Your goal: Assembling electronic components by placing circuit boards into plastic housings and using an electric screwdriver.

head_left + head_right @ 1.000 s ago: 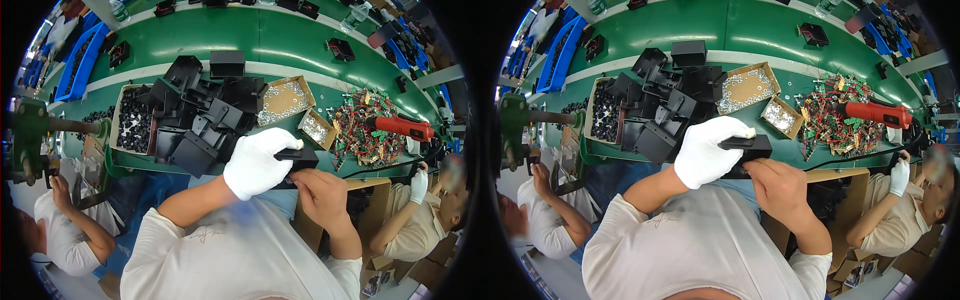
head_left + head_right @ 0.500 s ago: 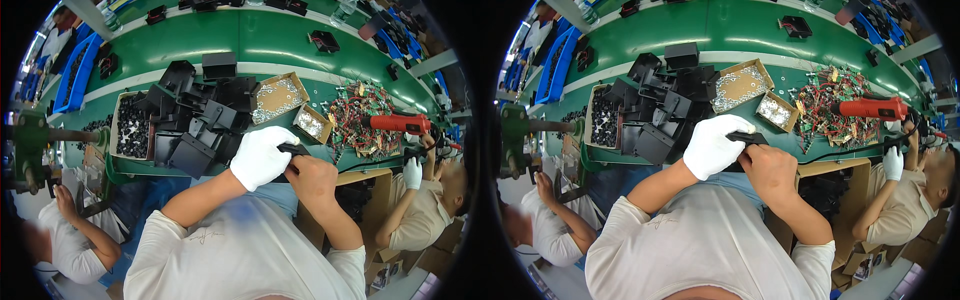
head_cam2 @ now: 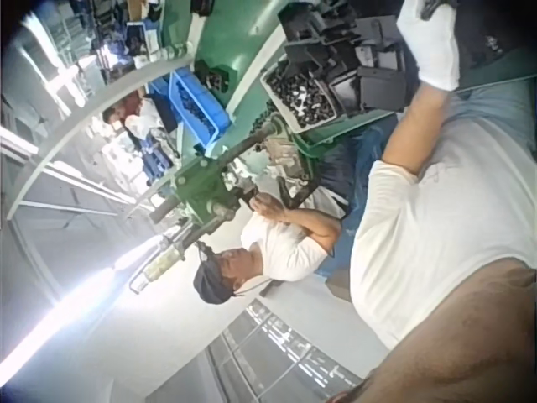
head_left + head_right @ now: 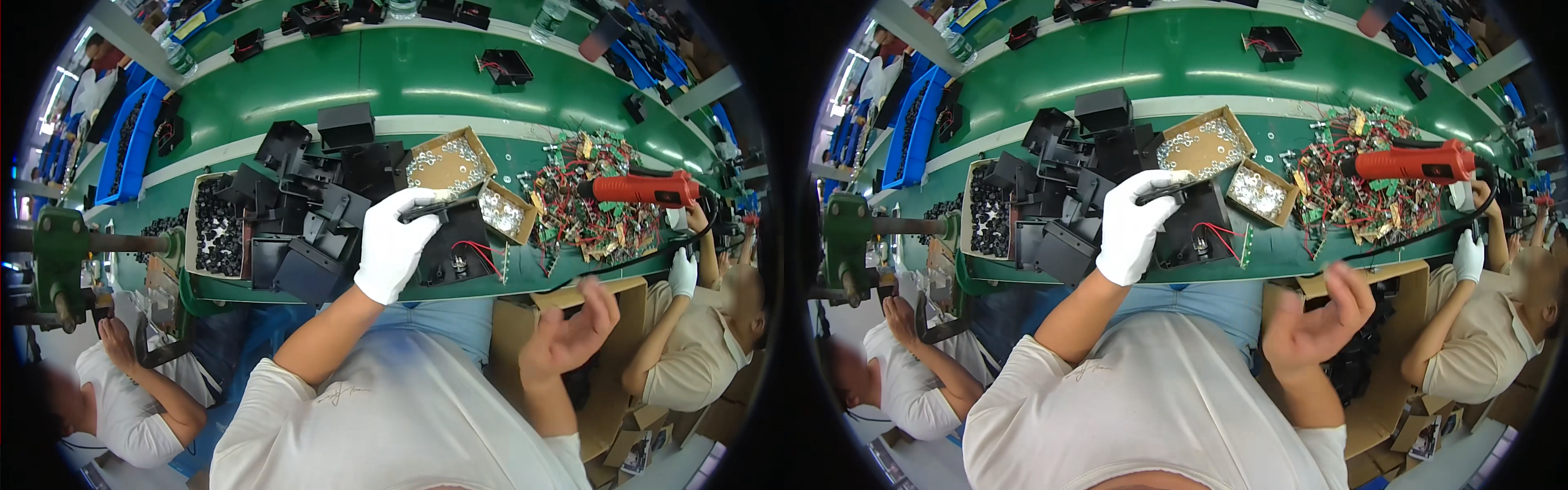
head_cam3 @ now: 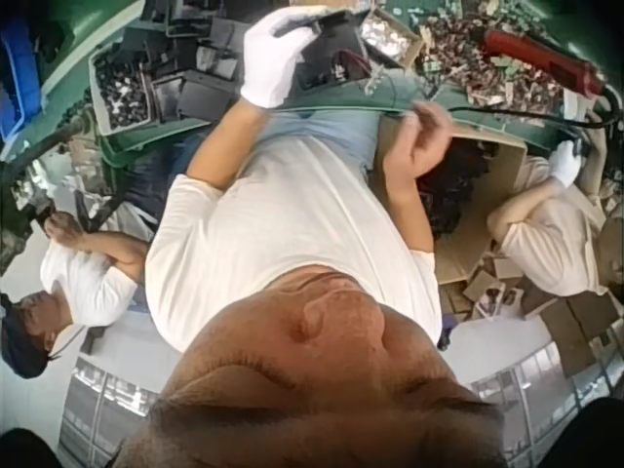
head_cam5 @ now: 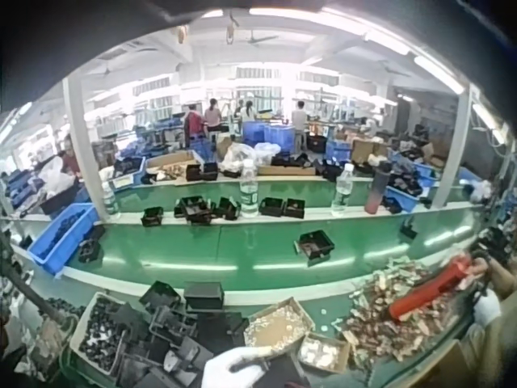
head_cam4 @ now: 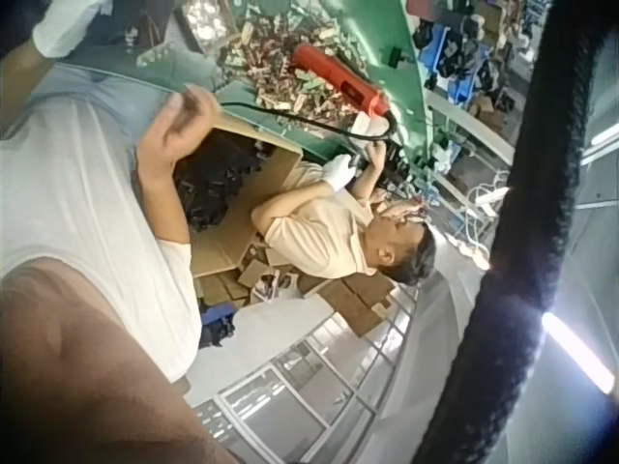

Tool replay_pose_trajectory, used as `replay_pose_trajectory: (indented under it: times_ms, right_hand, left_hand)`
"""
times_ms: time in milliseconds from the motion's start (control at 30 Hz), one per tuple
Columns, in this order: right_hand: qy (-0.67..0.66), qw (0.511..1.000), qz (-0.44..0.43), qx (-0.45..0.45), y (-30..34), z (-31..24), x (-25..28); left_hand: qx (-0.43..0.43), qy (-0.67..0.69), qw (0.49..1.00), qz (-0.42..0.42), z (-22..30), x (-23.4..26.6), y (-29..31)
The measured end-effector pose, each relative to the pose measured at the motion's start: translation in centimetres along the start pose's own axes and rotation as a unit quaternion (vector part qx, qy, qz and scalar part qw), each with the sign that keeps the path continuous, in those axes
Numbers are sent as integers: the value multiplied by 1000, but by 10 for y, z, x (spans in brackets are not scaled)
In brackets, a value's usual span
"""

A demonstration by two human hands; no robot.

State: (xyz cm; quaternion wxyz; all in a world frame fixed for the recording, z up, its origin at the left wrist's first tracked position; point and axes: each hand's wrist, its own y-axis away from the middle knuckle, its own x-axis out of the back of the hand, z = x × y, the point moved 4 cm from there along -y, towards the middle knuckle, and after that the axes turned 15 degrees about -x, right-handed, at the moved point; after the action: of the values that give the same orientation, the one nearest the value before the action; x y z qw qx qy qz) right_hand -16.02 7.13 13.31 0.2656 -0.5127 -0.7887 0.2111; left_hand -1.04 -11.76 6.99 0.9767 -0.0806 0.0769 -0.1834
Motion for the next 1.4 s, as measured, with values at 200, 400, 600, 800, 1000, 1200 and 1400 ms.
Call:
replay_pose_trajectory:
  times_ms: [200,400,600,800,1000,1200,1400]
  right_hand:
    - [-110,832,-290,-459,78,51,-21]
    - [-140,814,-293,-481,69,58,-30]
    - [-47,873,-308,-375,59,56,-24]
    - [-32,923,-293,-246,56,35,-37]
    - [30,936,-309,-167,54,29,-28]
    - [-18,894,-340,-291,73,52,-19]
    - [-263,717,-271,-586,91,67,-18]
  left_hand:
    - [-1,46,999,-22,0,-15,5]
    - [-80,-80,987,-110,15,-15,16]
    - [-250,-300,892,-229,82,-17,28]
    - [-235,-353,876,-231,83,-19,42]
    - [-257,-439,827,-240,81,-24,43]
    - [-208,-382,858,-273,75,-31,38]
    - [-197,-304,902,-234,65,-29,40]
